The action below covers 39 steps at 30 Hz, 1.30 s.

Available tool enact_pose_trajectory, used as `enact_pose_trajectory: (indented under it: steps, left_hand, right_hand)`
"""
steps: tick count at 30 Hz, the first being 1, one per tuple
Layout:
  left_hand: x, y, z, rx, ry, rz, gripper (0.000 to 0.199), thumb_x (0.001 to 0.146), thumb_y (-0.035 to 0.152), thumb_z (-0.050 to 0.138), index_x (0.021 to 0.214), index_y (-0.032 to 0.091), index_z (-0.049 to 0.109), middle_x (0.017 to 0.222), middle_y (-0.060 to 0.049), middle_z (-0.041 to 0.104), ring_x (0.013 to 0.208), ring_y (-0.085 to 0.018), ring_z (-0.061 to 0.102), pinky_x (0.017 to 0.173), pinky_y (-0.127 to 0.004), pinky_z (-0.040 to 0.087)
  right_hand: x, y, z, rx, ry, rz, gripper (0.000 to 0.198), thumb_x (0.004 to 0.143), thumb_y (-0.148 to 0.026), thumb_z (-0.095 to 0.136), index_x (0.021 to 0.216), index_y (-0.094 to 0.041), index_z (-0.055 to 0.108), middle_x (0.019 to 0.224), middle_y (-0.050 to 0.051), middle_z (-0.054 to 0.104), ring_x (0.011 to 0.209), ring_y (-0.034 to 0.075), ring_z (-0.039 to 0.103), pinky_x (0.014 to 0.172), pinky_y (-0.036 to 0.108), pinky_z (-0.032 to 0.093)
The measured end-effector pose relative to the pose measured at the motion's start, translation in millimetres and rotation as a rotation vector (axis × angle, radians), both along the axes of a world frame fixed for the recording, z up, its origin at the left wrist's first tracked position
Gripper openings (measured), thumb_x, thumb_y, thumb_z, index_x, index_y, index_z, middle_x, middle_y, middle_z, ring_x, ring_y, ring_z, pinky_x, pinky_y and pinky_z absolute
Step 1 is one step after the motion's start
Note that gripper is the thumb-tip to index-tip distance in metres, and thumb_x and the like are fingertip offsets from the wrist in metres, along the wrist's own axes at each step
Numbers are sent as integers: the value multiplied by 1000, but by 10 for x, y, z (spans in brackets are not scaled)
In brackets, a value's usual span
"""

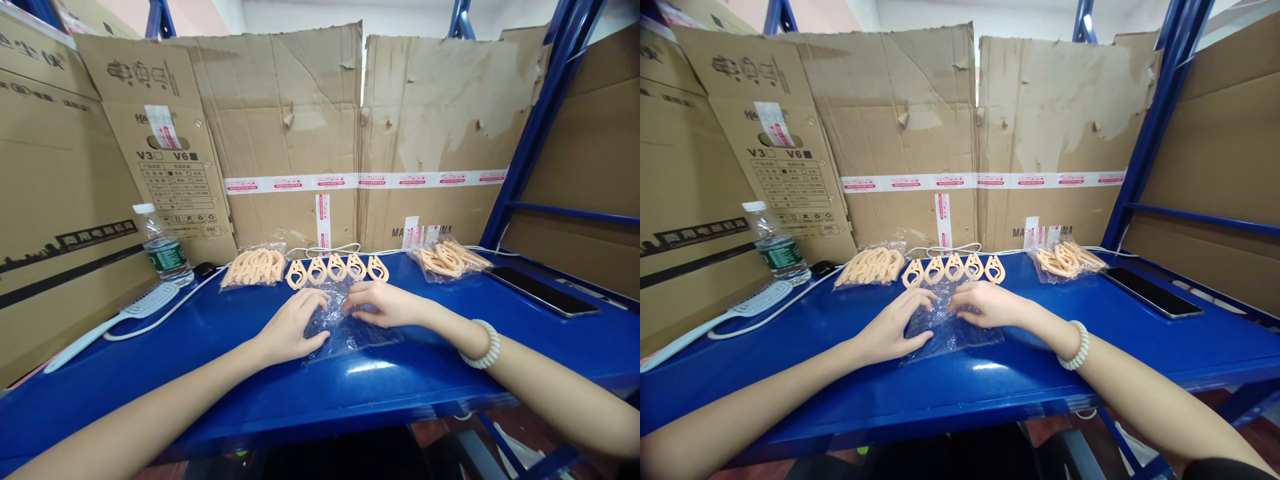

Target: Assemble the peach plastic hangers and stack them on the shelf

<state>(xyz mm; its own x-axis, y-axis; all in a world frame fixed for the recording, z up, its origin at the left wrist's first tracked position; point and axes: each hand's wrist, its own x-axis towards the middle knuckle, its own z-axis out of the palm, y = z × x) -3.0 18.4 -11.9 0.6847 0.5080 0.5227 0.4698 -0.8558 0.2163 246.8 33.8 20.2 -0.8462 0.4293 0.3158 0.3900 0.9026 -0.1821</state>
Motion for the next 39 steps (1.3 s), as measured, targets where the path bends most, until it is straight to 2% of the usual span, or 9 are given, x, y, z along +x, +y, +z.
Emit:
enact_pose_trajectory:
  steps: [3, 6, 9, 14, 20, 23, 28, 33, 39]
  left_hand:
    - [8, -11, -8, -39, 20, -19, 21, 78, 17, 58, 93, 21, 44, 112, -9, 57, 107, -23, 53, 93, -41, 45]
    - [22, -30, -4, -55, 10, -69, 18, 77, 10, 52, 89, 21, 43, 112, -9, 58, 107, -23, 53, 92, -40, 45]
    - [35, -54, -4, -59, 11, -120, 20, 75, 4, 47, 85, 21, 42, 115, -10, 57, 110, -22, 53, 93, -40, 45]
    - [46, -71, -16, 9, 53, -187, 22, 76, 0, 42, 85, 19, 47, 120, -12, 57, 119, -23, 48, 98, -42, 43]
    - [54, -117, -2, 121, 163, -225, 30, 83, 1, 41, 97, 20, 61, 134, -8, 51, 129, -25, 40, 106, -44, 38]
    - [64, -161, 19, 118, 210, -200, 30, 89, 12, 46, 113, 23, 61, 138, -8, 49, 130, -27, 38, 108, -46, 35]
    - [63, -187, 29, 100, 260, -174, 36, 91, 21, 49, 126, 27, 56, 143, -9, 44, 134, -31, 35, 109, -55, 31]
    - [48, -191, 20, 59, 277, -170, 39, 90, 18, 48, 126, 30, 55, 145, -7, 42, 135, -32, 34, 109, -57, 30]
    - [48, -240, 36, 13, 255, -217, 42, 88, 15, 49, 126, 31, 55, 144, -5, 44, 135, -30, 35, 112, -56, 25]
  right_hand:
    - [177, 184, 34, -103, 180, -67, 25, 91, -27, 51, 108, -16, 65, 99, 8, 68, 90, 17, 63, 83, 33, 50]
    - [465, 540, -52, 101, 254, -380, 41, 91, -13, 38, 130, -16, 53, 119, 13, 62, 109, 22, 58, 96, 44, 45]
    - [706, 875, -201, 229, -29, -572, 65, 79, 0, 41, 142, -17, 39, 146, 16, 38, 134, 28, 35, 107, 51, 33]
    - [785, 1022, -254, 101, -356, -718, 71, 75, 5, 43, 140, -22, 43, 155, 14, 21, 142, 33, 20, 106, 53, 33]
    - [720, 597, 23, -41, -533, -777, 37, 66, -2, 59, 101, -10, 68, 108, 19, 65, 98, 31, 64, 75, 34, 52]
    - [735, 340, 156, -168, -550, -789, 27, 62, -11, 64, 88, -13, 72, 82, 11, 70, 71, 26, 67, 57, 31, 49]
    - [956, 69, 397, -383, -301, -601, 21, 73, -31, 64, 87, -21, 75, 77, 2, 72, 67, 19, 65, 57, 27, 47]
    - [1127, -234, 511, -101, 10, -575, 28, 86, -44, 56, 90, -22, 73, 85, 4, 72, 74, 18, 65, 65, 29, 50]
    - [845, -845, 315, 313, 486, -704, 20, 90, -37, 55, 95, -22, 67, 91, 6, 70, 81, 20, 66, 66, 30, 53]
